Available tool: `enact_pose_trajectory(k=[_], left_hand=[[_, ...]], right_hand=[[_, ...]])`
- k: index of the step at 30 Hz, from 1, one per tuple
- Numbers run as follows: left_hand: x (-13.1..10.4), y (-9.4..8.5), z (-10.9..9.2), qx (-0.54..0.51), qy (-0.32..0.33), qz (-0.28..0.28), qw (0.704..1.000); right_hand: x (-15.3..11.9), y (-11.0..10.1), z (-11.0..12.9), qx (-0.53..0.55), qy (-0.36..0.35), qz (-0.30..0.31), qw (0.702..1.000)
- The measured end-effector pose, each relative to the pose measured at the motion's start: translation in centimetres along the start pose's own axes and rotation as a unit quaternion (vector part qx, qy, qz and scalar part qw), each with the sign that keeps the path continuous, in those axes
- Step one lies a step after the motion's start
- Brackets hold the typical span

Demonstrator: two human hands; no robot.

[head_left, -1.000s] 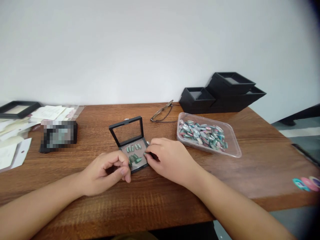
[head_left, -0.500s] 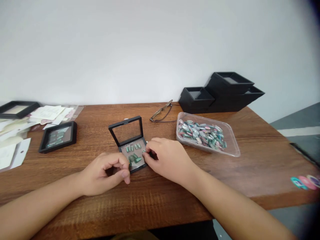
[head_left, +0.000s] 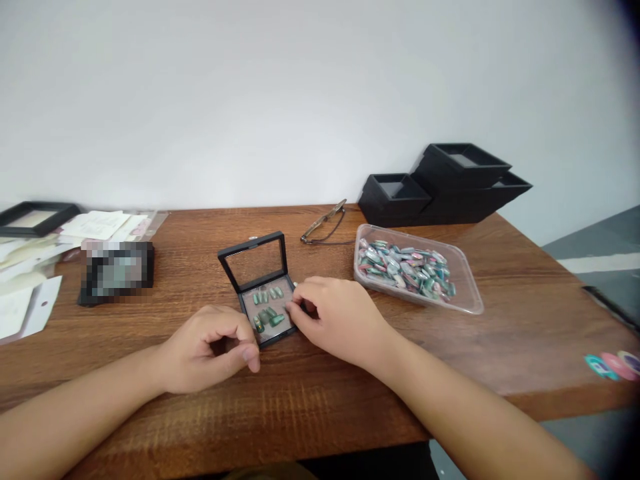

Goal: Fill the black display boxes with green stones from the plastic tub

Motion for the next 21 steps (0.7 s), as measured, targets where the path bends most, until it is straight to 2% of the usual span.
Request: enact_pose_trajectory(k=[3, 5, 14, 21], left_hand=[[0.2, -0.1, -0.2, 0.004, 0.006, 0.004, 1.0], [0.3, -0.2, -0.3, 0.008, 0.024, -0.014, 1.0], [0.5, -2.2, -0.1, 0.053, 0.071, -0.171, 0.981], [0.4, -1.8, 0.1, 0.039, 0.071, -0.169, 0.982]], right_hand=[[0.1, 0.0, -0.3, 0.019, 0.001, -0.001, 1.0], [0.2, -0.1, -0.5, 0.025, 0.013, 0.002, 1.0], [0.3, -0.4, -1.3, 0.055, 0.027, 0.025, 0.998], [0.4, -0.3, -1.5, 0.066, 0.014, 0.03, 0.997]])
Point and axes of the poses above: each hand's wrist, its own x-axis towards the middle knuckle, its own y-axis out of the palm, z = x × y, the point moved 2 cm from there along x, towards the middle knuckle, and after that the axes turned 2 degrees about z, right-handed, at the moved point
